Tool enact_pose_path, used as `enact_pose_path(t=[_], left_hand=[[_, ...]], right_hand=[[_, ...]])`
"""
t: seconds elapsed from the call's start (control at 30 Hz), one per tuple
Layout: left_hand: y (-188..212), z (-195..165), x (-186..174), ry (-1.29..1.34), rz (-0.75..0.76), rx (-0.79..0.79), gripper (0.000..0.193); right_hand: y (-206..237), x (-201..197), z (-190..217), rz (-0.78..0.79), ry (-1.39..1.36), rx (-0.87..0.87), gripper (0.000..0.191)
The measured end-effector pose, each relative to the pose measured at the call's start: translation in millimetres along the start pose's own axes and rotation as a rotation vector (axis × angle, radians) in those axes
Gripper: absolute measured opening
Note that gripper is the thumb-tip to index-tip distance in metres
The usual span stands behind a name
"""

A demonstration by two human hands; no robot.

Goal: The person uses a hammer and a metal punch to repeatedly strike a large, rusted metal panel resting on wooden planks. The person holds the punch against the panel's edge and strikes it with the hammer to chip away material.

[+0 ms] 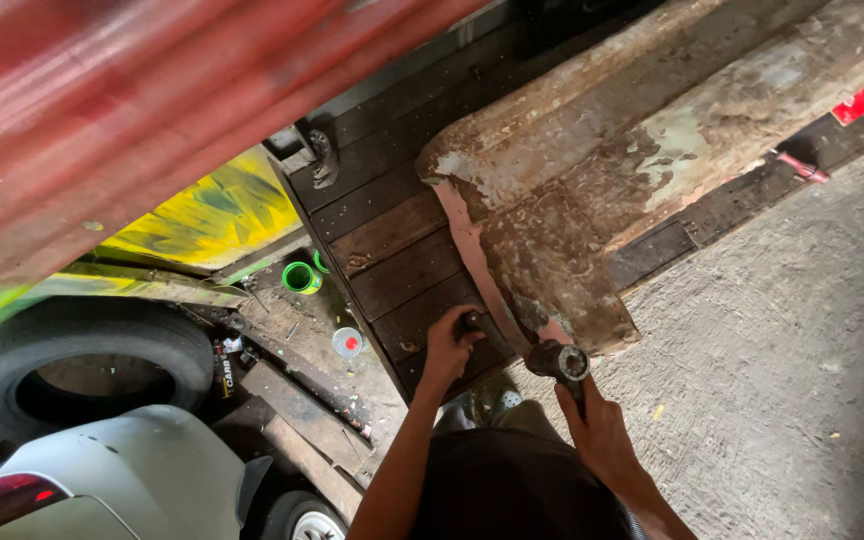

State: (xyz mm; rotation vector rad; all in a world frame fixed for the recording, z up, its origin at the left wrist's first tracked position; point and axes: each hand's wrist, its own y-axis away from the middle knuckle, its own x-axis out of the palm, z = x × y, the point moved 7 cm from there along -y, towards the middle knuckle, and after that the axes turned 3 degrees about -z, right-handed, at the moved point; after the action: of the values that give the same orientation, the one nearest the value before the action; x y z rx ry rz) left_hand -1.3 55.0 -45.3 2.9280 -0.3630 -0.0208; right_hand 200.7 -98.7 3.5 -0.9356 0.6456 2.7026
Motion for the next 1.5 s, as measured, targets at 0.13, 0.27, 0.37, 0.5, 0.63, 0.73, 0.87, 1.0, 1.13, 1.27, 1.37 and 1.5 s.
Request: enact_pose_path(t=[0.13,0.27,0.37,0.5,0.63,0.73,0.87,1.0,1.13,1.27,1.37,1.5], left_hand=[[-10.9,-5.3,6.2,-0.202,0.009,0.122,0.046],[-18.0,-2.5,22.0,-0.286,0.144,0.044,0.049],[-16.9,-11.4,21.6,-0.247,0.108,0.127,0.049],[-10.5,-13.5,19.4,-0.198,0.121,0.059,0.037],[-4.7,-33.4,16.4,-0.010,0.099,0.197,0.034],[-6.5,-41.0,16.6,0.120,0.067,0.210,0.037],[-5.8,-52.3,17.5,0.190,0.029,0.355,0.040],[-3.7,-44.4,19.0,0.196,0.001,0.283,0.038],[4.2,-52.9,14.5,-0.128,-0.145,0.422,0.036],[2.3,-52.0,7.2,-0.174,-0.182,0.365,0.037],[-2.0,-51.1,0.1,-0.202,-0.200,0.346,0.040],[-7.5,-44.2,-2.1,-0.035,-0.149,0.299,0.038]], right_hand=[[-1.6,0.9,0.4,-0.015,0.026,-0.018,0.032],[-5.0,0.7,1.5,-0.020,0.036,-0.018,0.033],[-6.3,-2.8,7.0,-0.031,0.031,-0.028,0.033],[-2.8,-13.0,17.5,-0.035,-0.025,-0.045,0.031],[-1.8,-23.5,22.0,-0.078,-0.083,-0.102,0.028],[-0.9,-31.1,37.0,-0.193,0.064,-0.407,0.024],[7.3,-30.3,51.9,-0.308,0.286,-0.736,0.023],[16.8,-33.1,59.2,-0.390,0.310,-0.857,0.023],[27.7,-35.0,68.4,-0.479,0.410,-0.952,0.030],[25.2,-32.8,68.2,-0.459,0.399,-0.922,0.034],[25.1,-32.7,64.8,-0.481,0.386,-0.938,0.036],[22.6,-35.3,56.4,-0.470,0.390,-0.936,0.038]])
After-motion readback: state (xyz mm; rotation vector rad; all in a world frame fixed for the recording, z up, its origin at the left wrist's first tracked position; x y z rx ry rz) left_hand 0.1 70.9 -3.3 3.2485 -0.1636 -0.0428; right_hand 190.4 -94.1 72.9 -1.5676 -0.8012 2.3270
